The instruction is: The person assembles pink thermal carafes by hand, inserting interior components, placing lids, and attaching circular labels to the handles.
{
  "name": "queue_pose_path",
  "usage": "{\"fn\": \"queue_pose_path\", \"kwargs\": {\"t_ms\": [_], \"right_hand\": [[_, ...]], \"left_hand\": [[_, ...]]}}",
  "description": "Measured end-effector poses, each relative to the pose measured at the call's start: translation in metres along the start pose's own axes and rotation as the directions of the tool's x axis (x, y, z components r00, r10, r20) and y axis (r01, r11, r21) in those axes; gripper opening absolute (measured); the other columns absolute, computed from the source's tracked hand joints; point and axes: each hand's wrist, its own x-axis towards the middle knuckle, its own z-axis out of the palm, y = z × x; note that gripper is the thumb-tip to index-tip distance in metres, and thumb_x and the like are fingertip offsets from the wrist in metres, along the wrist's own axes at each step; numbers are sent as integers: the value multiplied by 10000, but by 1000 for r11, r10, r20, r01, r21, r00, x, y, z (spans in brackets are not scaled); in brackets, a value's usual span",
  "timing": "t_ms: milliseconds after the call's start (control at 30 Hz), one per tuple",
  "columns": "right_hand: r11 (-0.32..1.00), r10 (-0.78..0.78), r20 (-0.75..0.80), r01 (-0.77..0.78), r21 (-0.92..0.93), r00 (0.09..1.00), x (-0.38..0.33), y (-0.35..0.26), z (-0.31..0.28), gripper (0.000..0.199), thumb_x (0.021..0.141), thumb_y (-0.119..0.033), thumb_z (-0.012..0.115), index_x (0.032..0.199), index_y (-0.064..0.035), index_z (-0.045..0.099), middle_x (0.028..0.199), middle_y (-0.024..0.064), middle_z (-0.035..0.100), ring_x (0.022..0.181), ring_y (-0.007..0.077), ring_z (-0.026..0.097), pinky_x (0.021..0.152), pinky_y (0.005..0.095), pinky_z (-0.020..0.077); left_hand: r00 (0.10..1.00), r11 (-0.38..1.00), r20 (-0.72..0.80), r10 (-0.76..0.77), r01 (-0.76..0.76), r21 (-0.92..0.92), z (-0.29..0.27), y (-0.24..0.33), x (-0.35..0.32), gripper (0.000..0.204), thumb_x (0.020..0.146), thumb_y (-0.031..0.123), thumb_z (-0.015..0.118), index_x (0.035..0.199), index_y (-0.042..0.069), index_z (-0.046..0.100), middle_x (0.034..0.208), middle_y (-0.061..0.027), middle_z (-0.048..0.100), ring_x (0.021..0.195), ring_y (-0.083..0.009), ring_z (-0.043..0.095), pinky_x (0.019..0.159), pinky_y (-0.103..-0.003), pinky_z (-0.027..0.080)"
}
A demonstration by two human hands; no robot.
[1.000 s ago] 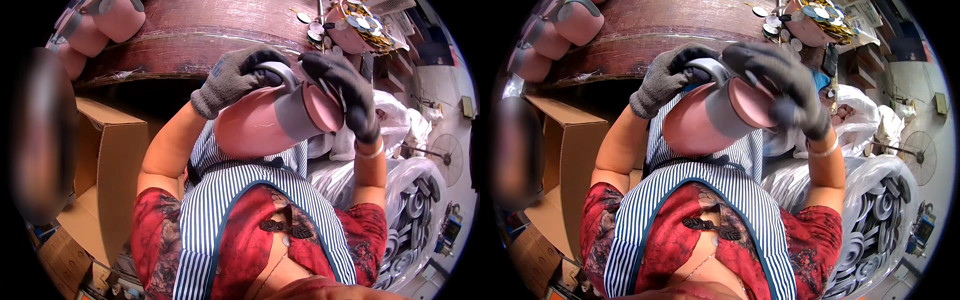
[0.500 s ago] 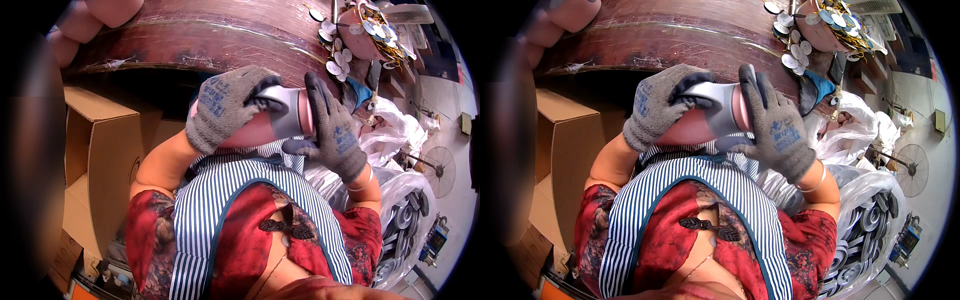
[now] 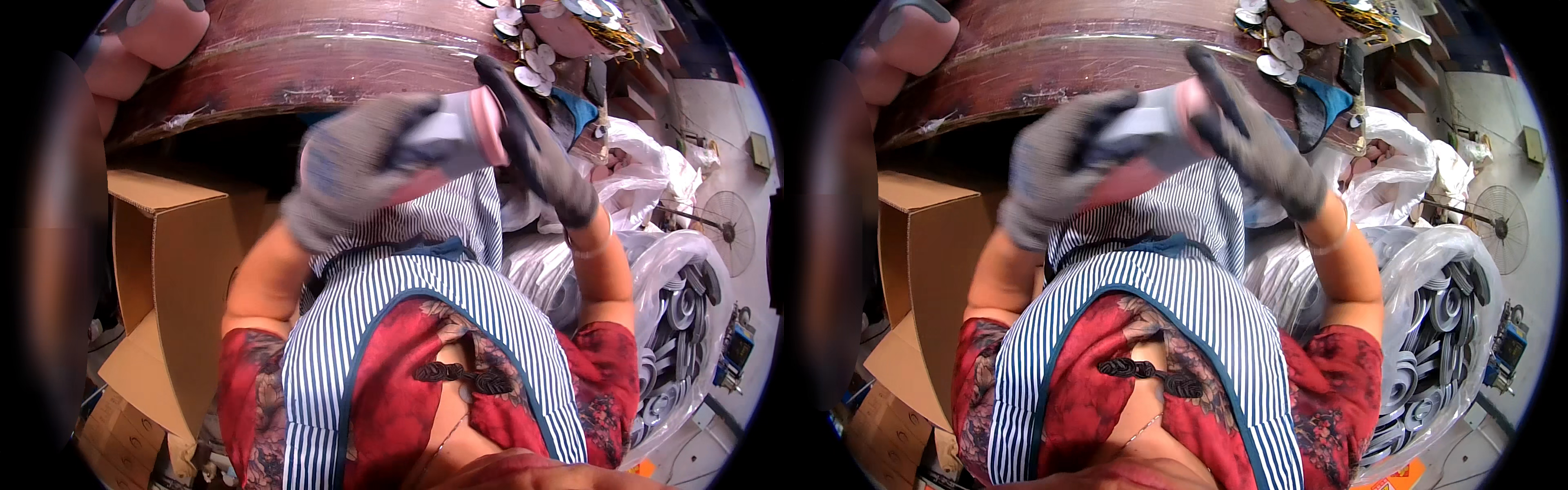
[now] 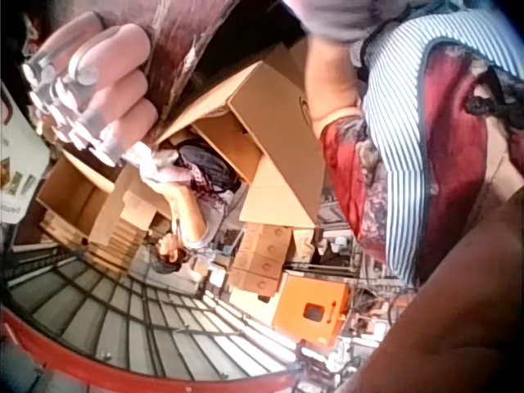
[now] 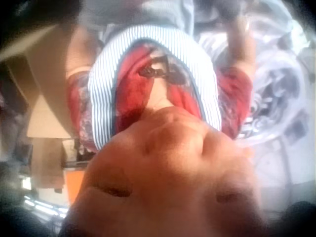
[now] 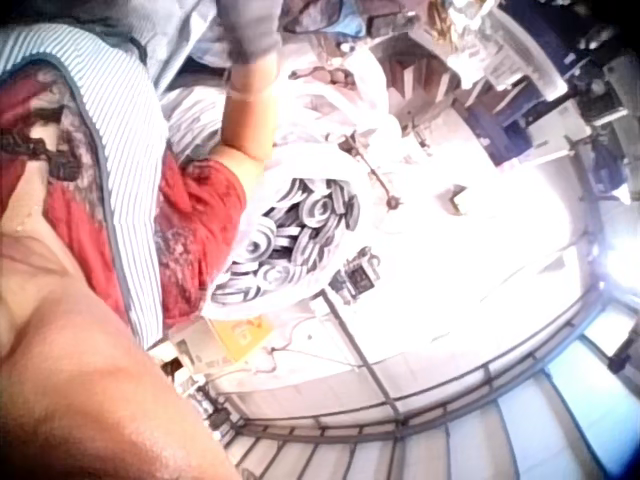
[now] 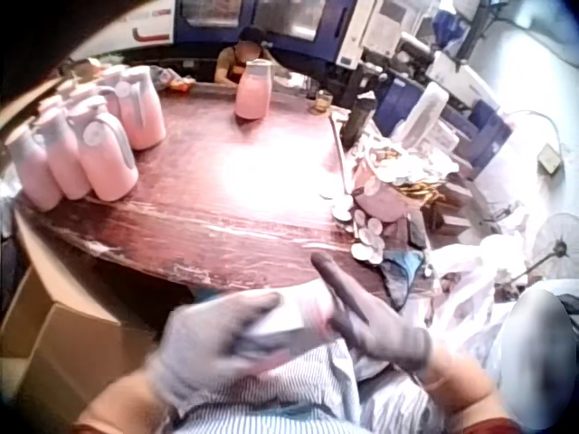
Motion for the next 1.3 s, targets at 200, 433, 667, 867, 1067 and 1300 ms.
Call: {"fn": "queue_pose_path", "kwargs": {"t_ms": [200, 433, 667, 867, 1067, 1300], "right_hand": [[856, -500, 123, 511, -75, 857, 22, -72, -3, 647, 859, -624, 555, 1290, -146, 626, 1440, 175, 505, 1344, 417, 448, 1086, 638, 328], [781, 481, 103, -479, 402, 871, 47, 94, 63, 377, 965, -222, 561, 1314, -85, 604, 1261, 186, 630, 1082, 327, 651, 970, 366, 509], [420, 462, -500, -677, -605, 733, -29, 123, 18, 663, 867, -621, 586, 1313, -131, 604, 1371, 161, 545, 1264, 365, 505, 1022, 542, 400], [708, 183, -204, -273, -651, 962, -88, 114, 53, 654, 825, -555, 636, 1362, -185, 574, 1485, 103, 467, 1384, 368, 395, 1162, 556, 254], [935, 355, -602, -286, 211, 716, -59, 97, 65, 273, 870, -10, 674, 1140, -46, 671, 1222, 115, 672, 1063, 245, 666, 931, 320, 533], [221, 855, -73, -234, 947, 514, 0, 26, 59, 211, 959, -38, 608, 1159, 29, 619, 1070, 89, 685, 943, 123, 648, 841, 261, 540]], "left_hand": [[938, 749, 330, -107, 294, -593, -18, -21, 3, 466, 925, 263, 691, 1264, -38, 583, 1244, -141, 645, 1165, -210, 592, 1032, -377, 451], [996, 972, 40, -83, 72, 224, 65, 52, -4, 406, 903, 187, 675, 1273, 44, 591, 1138, -199, 621, 949, -276, 688, 821, -338, 547], [820, 473, 91, -565, 413, -778, 25, -8, 13, 444, 1033, 121, 493, 1458, 23, 409, 1201, -75, 593, 776, -60, 540, 715, -210, 514], [835, 379, 108, -539, 355, -854, 29, -6, 2, 494, 1055, 233, 467, 1480, 15, 342, 1270, -149, 581, 984, -162, 668, 885, -323, 577], [733, 304, 194, -652, 486, -819, 20, -25, -6, 446, 1027, 117, 494, 1432, -20, 366, 1264, -203, 600, 1020, -248, 686, 899, -374, 584], [755, 528, 192, -627, 593, -608, 11, -39, -7, 479, 917, 56, 667, 1352, -54, 500, 1170, -129, 662, 930, -142, 670, 846, -301, 568]]}}
